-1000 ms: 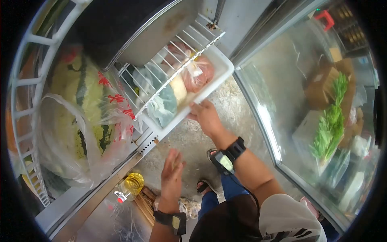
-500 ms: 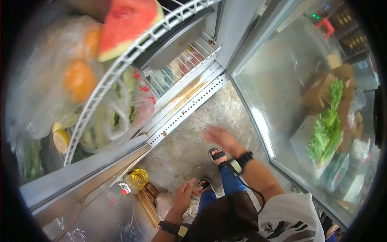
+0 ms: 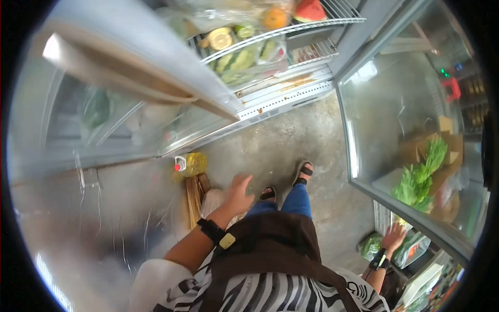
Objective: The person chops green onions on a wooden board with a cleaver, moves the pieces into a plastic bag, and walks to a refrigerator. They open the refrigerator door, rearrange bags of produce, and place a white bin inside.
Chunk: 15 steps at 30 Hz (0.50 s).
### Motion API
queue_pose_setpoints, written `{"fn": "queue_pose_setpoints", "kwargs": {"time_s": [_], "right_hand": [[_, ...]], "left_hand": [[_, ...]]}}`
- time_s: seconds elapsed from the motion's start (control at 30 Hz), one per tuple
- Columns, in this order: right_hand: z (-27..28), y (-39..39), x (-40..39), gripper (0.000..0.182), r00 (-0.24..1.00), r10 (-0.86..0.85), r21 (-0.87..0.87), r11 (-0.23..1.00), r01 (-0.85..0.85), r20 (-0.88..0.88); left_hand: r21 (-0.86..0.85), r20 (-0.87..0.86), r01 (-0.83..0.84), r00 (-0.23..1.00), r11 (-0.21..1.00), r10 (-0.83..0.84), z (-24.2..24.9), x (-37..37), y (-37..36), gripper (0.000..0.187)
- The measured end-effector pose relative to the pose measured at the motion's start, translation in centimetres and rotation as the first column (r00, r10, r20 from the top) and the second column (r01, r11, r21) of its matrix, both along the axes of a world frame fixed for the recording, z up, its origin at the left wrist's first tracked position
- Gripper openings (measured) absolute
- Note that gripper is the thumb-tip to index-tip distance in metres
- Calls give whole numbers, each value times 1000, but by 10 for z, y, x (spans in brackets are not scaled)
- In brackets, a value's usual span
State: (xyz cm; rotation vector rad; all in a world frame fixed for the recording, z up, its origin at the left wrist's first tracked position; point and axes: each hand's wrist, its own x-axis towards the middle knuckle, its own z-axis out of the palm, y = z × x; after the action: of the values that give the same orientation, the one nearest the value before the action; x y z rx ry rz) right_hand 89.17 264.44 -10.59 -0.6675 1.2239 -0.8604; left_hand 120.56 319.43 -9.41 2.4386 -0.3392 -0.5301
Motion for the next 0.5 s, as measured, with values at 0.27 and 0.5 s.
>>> {"fn": "queue_pose_setpoints", "kwargs": {"time_s": [0.27,0.5], "right_hand": [[130,29,98,61,942,212,-230,961,-153,259],[101,23,63,38,757,623,-267,777,-570,199]], "left_hand": [[-174,-424,-163,903,971,75,39,-36,29,48],[-213,-195,-219,965,952,178,59,-80,8,48]]}}
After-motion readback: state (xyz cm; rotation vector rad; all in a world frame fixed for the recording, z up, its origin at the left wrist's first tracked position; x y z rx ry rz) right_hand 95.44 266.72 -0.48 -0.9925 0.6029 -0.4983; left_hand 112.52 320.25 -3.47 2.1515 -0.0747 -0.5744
